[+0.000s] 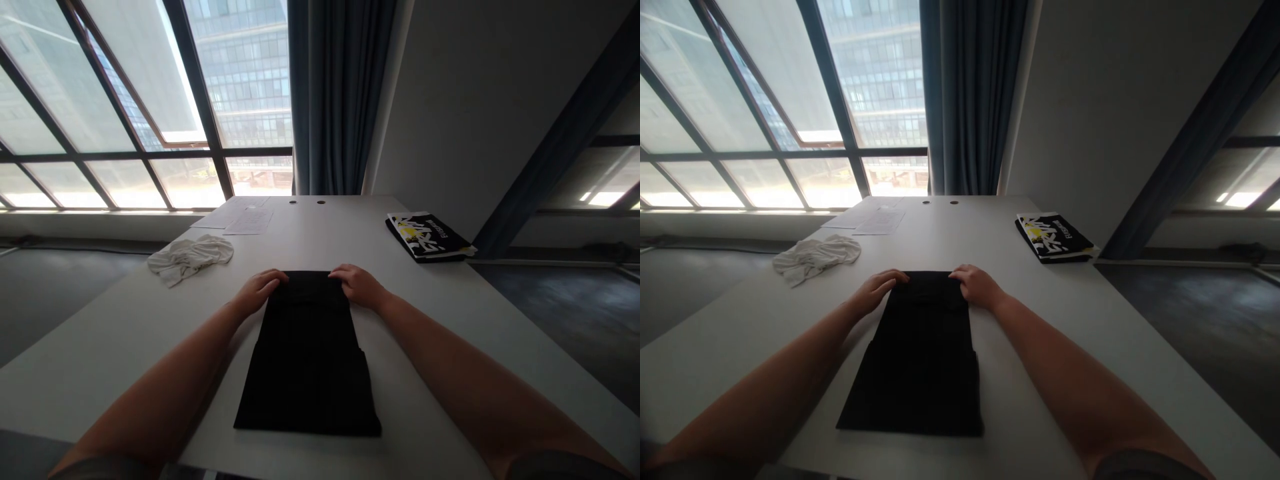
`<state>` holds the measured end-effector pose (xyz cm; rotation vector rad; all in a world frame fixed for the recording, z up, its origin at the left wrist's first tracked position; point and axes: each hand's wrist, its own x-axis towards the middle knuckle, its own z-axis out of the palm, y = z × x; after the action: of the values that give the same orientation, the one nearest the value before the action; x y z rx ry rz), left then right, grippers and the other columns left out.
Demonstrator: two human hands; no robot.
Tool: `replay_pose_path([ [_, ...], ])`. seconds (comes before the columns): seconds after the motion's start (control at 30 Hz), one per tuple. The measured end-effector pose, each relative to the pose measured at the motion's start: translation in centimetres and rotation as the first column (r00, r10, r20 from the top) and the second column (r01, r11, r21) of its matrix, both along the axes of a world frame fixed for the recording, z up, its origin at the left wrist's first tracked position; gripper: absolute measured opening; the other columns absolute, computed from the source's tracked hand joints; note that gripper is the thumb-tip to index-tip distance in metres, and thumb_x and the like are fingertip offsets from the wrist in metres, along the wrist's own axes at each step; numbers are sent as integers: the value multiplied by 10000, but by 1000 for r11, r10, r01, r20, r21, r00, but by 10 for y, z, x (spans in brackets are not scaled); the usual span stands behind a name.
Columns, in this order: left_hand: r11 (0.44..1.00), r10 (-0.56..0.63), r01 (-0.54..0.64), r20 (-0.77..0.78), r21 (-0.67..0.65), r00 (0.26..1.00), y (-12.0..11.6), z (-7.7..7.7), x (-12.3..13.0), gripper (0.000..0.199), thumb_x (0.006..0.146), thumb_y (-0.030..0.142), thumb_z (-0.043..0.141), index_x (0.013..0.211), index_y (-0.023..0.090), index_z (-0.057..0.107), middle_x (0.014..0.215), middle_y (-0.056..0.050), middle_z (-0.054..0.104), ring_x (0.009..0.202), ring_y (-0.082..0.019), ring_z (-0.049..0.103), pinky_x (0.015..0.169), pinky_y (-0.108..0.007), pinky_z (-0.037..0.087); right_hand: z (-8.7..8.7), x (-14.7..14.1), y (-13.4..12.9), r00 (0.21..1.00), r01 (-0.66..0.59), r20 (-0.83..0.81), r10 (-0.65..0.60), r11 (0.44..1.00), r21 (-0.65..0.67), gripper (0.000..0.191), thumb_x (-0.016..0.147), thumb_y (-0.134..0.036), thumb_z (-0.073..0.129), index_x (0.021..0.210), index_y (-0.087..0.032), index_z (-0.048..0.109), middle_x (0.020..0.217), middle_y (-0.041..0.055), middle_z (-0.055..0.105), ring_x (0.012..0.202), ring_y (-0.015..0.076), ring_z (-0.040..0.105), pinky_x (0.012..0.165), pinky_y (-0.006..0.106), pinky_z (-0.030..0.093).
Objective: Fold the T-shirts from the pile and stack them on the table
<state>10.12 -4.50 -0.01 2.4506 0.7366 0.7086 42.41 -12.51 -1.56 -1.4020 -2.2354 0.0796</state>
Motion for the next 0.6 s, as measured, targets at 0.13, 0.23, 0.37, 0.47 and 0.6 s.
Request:
replay_pose_path([
  [0.13, 963, 254, -213, -284, 165, 925, -14, -16, 31, 561, 1034, 499, 400, 1552, 292, 461, 1648, -48, 416, 1554, -272, 338, 1302, -492, 277, -13, -28, 0, 970, 215, 166, -180, 950, -227, 694, 1023, -438, 485, 1642, -150, 360, 1681, 128, 288, 1567, 295, 278, 1303, 518, 208],
  [0.23, 973, 228, -188, -482, 131, 846, -13, -30, 42, 660, 1025, 552, 409, 1626, 289, 339, 1722, -41, 242, 1619, -297, 160, 1333, -532, 182, -23, -32, 2, 940, 307, 261, -221, 881, -360, 779, 1041, -581, 400, 1689, -189, 222, 1730, 83, 77, 1616, 290, 111, 1311, 546, 121],
  [0.37, 976, 216, -206, -471, 74, 855, -9, -29, 33, 661, 1025, 603, 371, 1625, 327, 335, 1731, -23, 216, 1624, -321, 116, 1327, -585, 155, -24, -16, 3, 915, 379, 277, -293, 861, -340, 734, 1058, -550, 360, 1686, -192, 233, 1729, 92, 99, 1613, 279, 132, 1314, 538, 100],
  [0.47, 987, 156, -153, -408, 39, 900, -25, -12, 9, 594, 1032, 573, 379, 1571, 331, 436, 1711, -23, 284, 1615, -318, 160, 1324, -598, 164, -13, -9, -18, 938, 330, 201, -283, 909, -255, 692, 1049, -475, 424, 1654, -153, 328, 1723, 125, 144, 1614, 306, 108, 1312, 539, 130],
  [0.6, 992, -87, 108, -267, 66, 960, -96, 15, -38, 509, 993, 530, 538, 1458, 325, 553, 1592, -62, 466, 1481, -260, 423, 1257, -476, 372, 10, -19, -97, 998, -69, 10, 69, 998, 0, 477, 1032, -456, 498, 1406, -187, 622, 1581, 141, 432, 1514, 278, 348, 1257, 487, 322],
])
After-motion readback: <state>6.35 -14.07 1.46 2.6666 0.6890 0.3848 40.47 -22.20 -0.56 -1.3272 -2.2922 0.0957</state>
